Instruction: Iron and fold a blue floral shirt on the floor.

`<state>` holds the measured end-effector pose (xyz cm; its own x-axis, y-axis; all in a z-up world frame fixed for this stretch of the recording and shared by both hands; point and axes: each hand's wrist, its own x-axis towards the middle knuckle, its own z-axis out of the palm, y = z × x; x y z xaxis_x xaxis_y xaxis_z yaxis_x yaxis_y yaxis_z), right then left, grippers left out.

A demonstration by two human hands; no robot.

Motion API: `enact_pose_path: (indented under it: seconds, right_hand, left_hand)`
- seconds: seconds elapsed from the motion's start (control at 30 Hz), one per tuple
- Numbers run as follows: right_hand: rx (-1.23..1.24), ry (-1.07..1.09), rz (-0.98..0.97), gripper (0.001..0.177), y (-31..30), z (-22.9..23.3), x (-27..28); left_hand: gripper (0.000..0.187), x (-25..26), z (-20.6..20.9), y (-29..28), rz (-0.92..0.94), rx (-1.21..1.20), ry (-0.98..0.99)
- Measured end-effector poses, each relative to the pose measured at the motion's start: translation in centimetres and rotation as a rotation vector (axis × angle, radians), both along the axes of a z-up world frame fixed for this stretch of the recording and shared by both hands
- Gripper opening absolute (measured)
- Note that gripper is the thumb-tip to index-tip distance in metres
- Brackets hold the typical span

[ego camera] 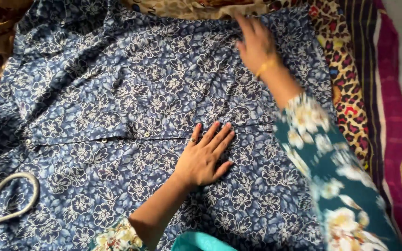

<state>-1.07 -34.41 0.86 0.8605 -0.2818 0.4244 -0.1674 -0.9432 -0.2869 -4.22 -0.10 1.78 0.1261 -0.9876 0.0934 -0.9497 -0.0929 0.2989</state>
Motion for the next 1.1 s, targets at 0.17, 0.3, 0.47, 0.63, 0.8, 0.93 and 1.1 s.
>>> enact_pose_path:
  seconds: [0.17, 0.3, 0.47, 0.63, 0.8, 0.93, 1.1]
  right_hand:
    - [0.013, 0.175, 0.152, 0.067, 9.9, -0.9, -9.1]
    - [-0.132, 0.358, -0.256, 0.085, 4.2, -3.9, -15.2]
    - [-0.134, 0.391, -0.648, 0.084, -3.6, -3.6, -19.6]
    - [0.120, 0.137, -0.211, 0.071, 10.2, -0.5, -15.5]
    - [-0.013, 0.355, -0.194, 0.078, 9.2, -0.9, -14.0]
    - [0.026, 0.354, -0.355, 0.078, 3.6, -2.9, -14.6]
    - [0.064, 0.592, -0.551, 0.076, 3.3, -4.5, -14.9]
  left_hand:
    - [0.074, 0.0, 0.0, -0.3, 0.010, -0.023, 0.007]
    - [0.074, -0.2, -0.2, 0.0, -0.001, -0.021, -0.007]
    - [0.074, 0.0, 0.2, -0.4, 0.006, -0.023, -0.012]
    - [0.072, -0.4, -0.5, -0.1, 0.030, -0.026, -0.001]
    - [0.068, -0.7, -0.7, 1.0, 0.069, -0.080, 0.052]
    - [0.075, -0.1, -1.3, 3.3, 0.162, -0.154, 0.129]
    - [0.081, 9.6, 0.3, 15.8, 0.795, -0.032, -0.173]
